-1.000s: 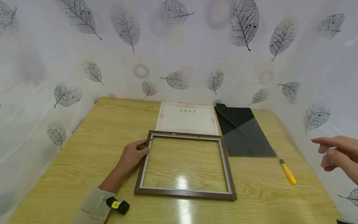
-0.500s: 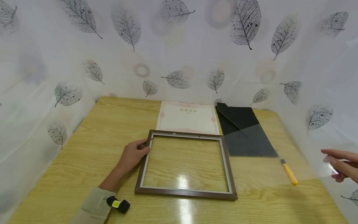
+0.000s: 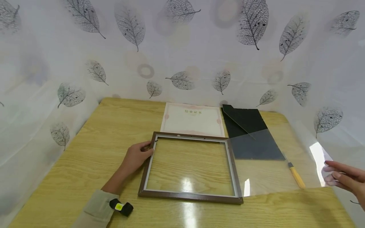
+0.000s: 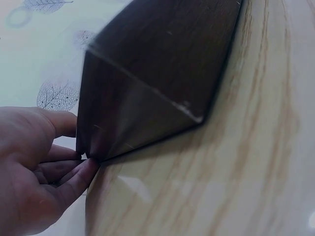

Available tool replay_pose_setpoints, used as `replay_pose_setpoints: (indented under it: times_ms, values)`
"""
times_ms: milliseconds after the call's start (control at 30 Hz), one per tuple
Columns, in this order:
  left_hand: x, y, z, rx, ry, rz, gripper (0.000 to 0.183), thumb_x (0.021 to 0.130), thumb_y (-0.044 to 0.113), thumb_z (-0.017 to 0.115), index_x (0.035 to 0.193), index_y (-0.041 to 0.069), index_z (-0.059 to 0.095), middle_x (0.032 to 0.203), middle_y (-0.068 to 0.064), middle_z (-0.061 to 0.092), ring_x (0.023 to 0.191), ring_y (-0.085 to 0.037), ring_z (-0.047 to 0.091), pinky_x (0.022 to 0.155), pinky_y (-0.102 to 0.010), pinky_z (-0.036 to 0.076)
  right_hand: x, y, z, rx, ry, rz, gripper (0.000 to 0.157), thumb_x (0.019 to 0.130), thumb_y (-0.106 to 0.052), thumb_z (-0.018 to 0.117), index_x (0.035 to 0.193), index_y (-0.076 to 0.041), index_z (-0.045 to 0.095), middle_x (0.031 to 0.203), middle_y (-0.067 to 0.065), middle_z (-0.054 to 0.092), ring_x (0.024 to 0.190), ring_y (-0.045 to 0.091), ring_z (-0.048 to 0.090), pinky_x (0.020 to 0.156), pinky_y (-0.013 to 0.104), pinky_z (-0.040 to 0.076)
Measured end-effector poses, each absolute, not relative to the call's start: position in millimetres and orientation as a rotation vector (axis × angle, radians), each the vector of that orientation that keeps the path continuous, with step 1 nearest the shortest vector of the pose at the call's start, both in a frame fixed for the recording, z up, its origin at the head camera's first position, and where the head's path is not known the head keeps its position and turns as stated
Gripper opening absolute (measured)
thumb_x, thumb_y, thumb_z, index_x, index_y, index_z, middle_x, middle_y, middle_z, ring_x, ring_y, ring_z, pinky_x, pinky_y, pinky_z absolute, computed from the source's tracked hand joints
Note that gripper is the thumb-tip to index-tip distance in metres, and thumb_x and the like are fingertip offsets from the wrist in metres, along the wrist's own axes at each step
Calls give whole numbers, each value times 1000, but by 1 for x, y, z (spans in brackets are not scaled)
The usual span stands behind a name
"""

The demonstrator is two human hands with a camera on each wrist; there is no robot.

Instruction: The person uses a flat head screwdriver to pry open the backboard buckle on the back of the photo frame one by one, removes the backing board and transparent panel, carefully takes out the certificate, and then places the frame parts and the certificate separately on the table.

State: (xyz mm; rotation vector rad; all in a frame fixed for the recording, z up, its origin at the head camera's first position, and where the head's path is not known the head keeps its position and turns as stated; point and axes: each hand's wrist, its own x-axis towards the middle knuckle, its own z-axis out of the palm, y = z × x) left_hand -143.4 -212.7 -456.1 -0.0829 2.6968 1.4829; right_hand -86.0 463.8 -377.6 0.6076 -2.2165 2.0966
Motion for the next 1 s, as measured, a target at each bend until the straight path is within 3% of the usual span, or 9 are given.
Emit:
replay_pose_setpoints:
  times_ms: [233,367,1000]
  values:
    - [-144,-212,-455,-67,2708,1479,53,97,24,64,145,4,55,132,-19,65,115,-29,65,92,-44,57,-83,459,-381,677,-2105,2159,54,101,19,29,142,-2,57,119,3,73,92,11,74,77,21,58]
    - [-143,-212,-454,-62,2717,1473,52,97,23,64,144,3,55,130,-19,66,112,-27,65,90,-42,57,-86,454,-381,847,-1999,2243,55,100,22,20,147,8,44,128,10,69,101,16,73,82,24,57]
    - [-144,-215,-457,-40,2717,1455,53,97,22,64,145,2,54,125,-18,68,108,-24,65,88,-40,56,-113,367,-366,902,-1276,2838,54,100,21,9,150,16,30,134,32,59,114,40,66,95,40,52]
